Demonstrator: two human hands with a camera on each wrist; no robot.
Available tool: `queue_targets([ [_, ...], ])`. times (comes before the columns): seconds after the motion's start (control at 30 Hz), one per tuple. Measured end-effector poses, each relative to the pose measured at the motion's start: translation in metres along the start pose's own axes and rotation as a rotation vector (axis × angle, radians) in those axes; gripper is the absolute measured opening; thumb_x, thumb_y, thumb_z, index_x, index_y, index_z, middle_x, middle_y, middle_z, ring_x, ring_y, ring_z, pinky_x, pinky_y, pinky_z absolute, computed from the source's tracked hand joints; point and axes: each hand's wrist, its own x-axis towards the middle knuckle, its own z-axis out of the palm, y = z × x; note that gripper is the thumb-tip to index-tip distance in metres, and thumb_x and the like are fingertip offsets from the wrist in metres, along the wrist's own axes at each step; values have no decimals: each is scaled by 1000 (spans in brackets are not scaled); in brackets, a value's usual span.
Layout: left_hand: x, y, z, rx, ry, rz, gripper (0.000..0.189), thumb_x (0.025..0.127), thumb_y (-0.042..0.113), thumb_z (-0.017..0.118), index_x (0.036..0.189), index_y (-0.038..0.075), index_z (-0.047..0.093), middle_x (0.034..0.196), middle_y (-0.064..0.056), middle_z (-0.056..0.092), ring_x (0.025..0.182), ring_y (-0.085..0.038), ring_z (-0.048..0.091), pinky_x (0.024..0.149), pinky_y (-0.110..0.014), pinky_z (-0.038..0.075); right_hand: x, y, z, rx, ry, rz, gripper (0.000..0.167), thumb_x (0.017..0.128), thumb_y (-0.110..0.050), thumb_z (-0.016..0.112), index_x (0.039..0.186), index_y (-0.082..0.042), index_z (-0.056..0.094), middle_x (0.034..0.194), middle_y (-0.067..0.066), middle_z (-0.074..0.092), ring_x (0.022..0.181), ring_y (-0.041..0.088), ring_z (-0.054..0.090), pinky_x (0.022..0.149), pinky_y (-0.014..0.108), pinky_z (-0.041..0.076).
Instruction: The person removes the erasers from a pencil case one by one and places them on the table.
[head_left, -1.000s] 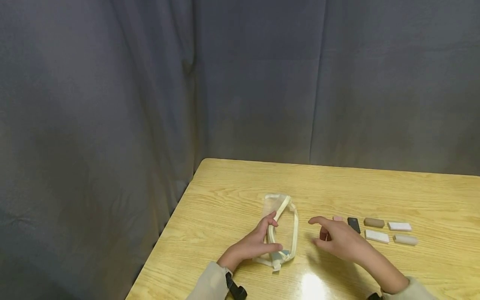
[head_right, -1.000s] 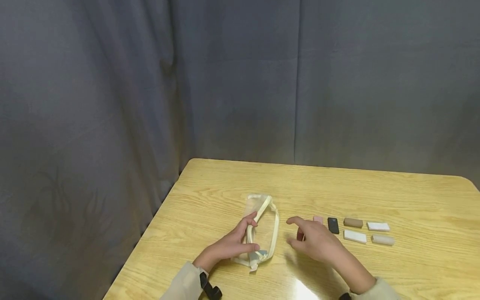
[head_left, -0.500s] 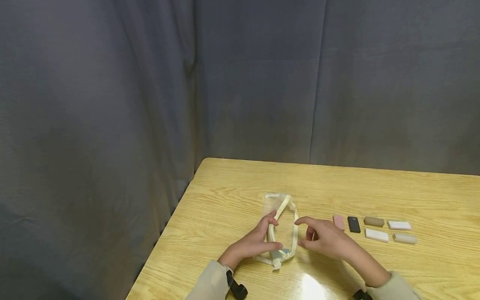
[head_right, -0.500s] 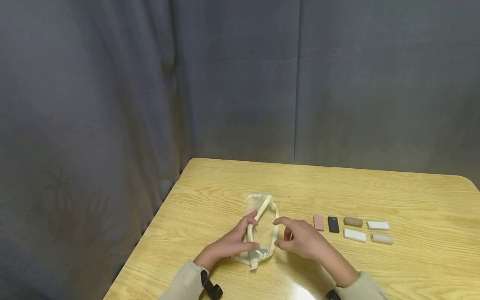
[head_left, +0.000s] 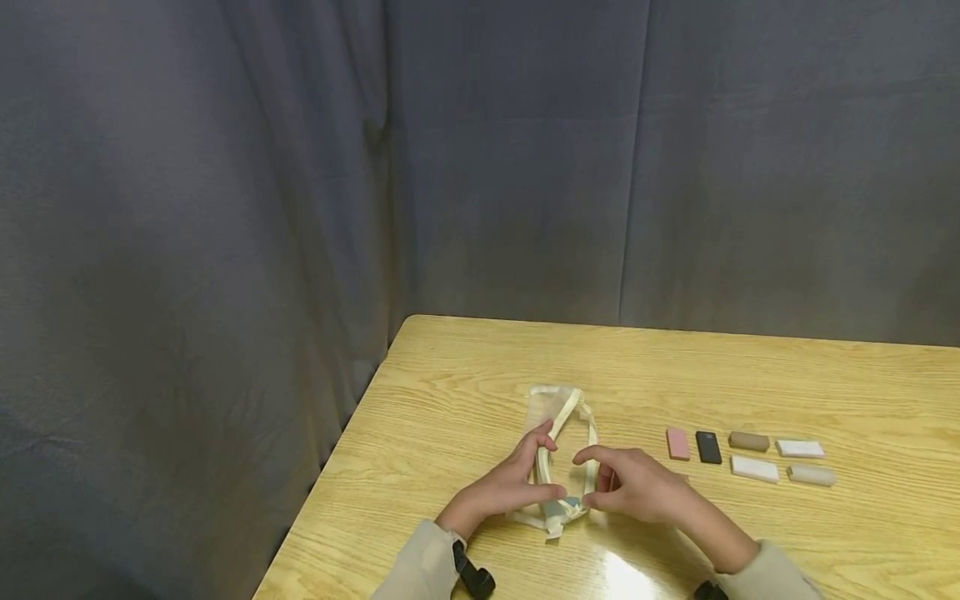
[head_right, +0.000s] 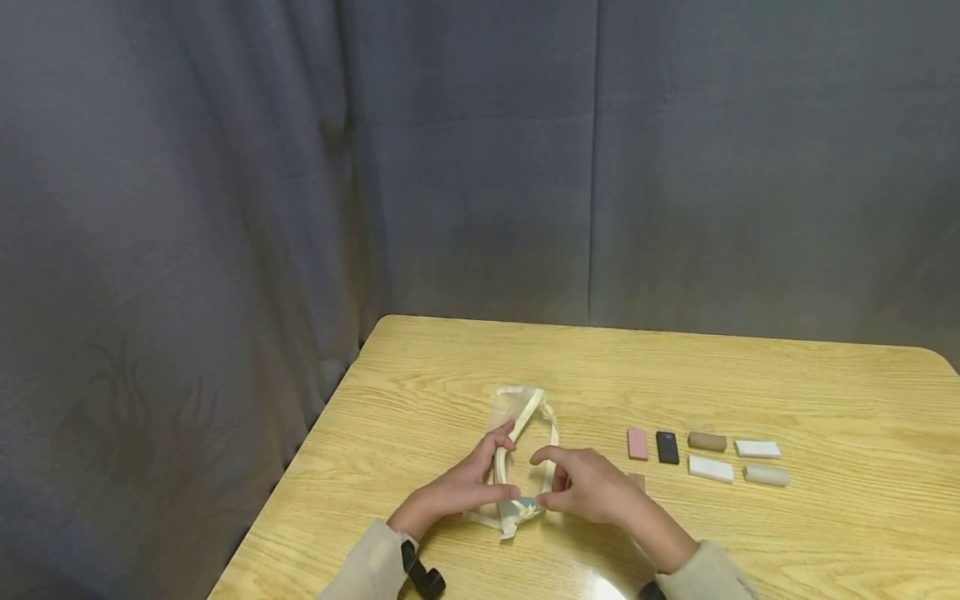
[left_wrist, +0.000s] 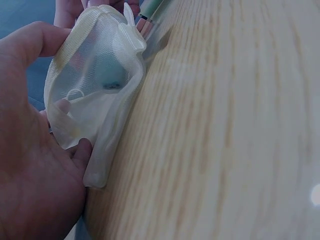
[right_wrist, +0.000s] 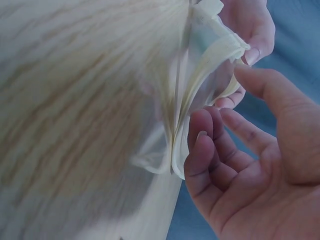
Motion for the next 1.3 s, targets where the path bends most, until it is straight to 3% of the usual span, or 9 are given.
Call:
queue_targets([
  [0.67,1,-3,-1,20,-22,20,55,95,36,66,131,14,32,170,3,2,154,-36,5,115,-66,24,10,2,5,25,-36,21,45,89,-27,77,125,-4,62,76,-11,61,64,2,54,61,23,47],
  [1.0,0,-2,0,20,-22,13,57,93,37,68,132,15,32,170,3,2,154,-38,7,114,-67,25,12,1,3,36,-110,42,38,87,-24,78,119,-6,65,73,-10,59,63,2,51,60,22,45],
  [1.3,0,-1,1,21,-23,-11,58,92,40,68,132,17,33,170,8,2,154,-34,8,114,-65,26,13,3,6,60,-142,11,35,87,-17,78,118,-6,66,74,-10,59,65,2,52,61,22,48],
])
